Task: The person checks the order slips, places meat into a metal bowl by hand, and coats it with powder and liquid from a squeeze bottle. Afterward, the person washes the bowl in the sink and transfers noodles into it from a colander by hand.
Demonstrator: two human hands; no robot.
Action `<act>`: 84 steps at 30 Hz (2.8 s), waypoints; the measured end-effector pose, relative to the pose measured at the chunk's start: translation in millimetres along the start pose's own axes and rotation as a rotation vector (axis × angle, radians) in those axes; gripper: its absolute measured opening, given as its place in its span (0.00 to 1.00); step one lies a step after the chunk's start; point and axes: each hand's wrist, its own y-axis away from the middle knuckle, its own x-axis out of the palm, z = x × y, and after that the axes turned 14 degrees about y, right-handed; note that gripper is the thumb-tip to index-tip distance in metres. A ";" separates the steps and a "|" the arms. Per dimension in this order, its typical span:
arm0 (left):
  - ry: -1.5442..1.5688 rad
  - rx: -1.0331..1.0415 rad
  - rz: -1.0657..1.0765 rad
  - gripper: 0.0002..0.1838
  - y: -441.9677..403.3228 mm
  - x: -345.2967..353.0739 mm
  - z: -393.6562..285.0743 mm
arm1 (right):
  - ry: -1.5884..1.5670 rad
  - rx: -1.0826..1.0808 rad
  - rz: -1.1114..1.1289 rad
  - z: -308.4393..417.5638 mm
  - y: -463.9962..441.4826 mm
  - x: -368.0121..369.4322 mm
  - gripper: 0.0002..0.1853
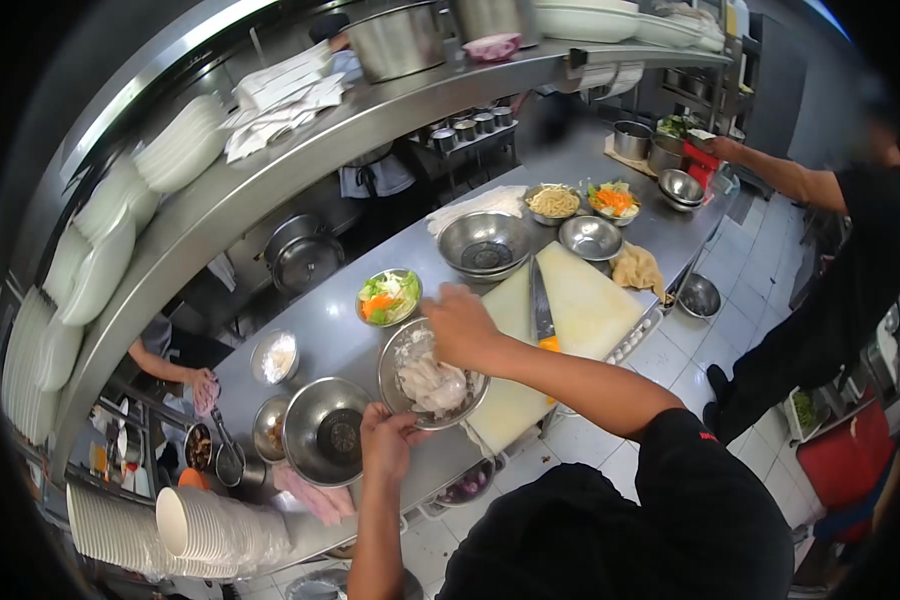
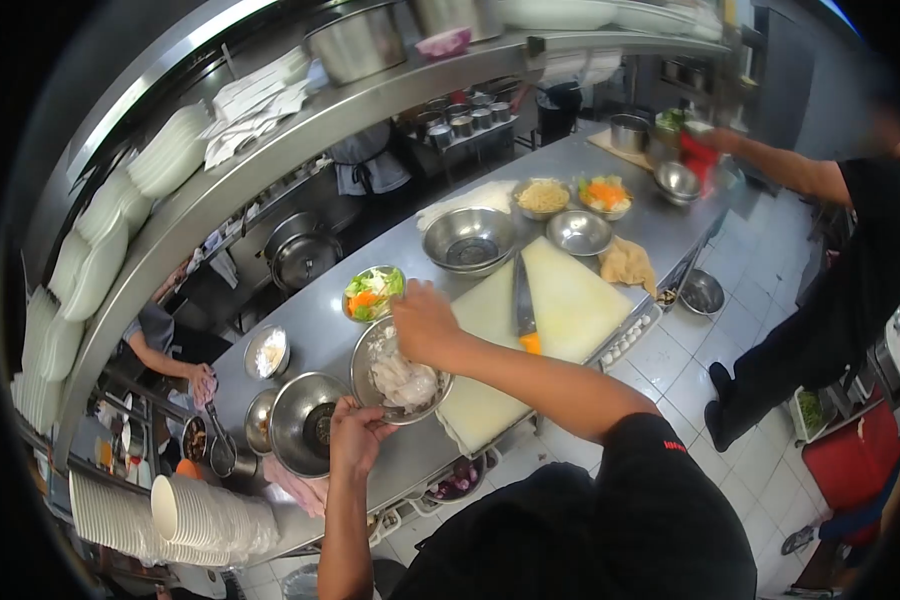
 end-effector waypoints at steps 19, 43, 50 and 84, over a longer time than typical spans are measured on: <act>-0.415 -0.028 0.067 0.14 -17.8 120.3 100.9 | -0.444 0.450 0.430 -226.6 111.9 -42.7 0.21; -0.629 0.464 0.394 0.32 -93.6 398.4 61.9 | -0.728 0.539 0.480 -302.8 192.3 -45.3 0.11; -0.630 0.467 0.368 0.32 -89.6 392.8 55.9 | -0.725 0.534 0.514 -305.6 186.8 -41.5 0.16; -0.550 0.405 0.425 0.24 8.7 304.8 35.5 | -0.642 0.345 0.546 -288.6 114.9 -41.9 0.11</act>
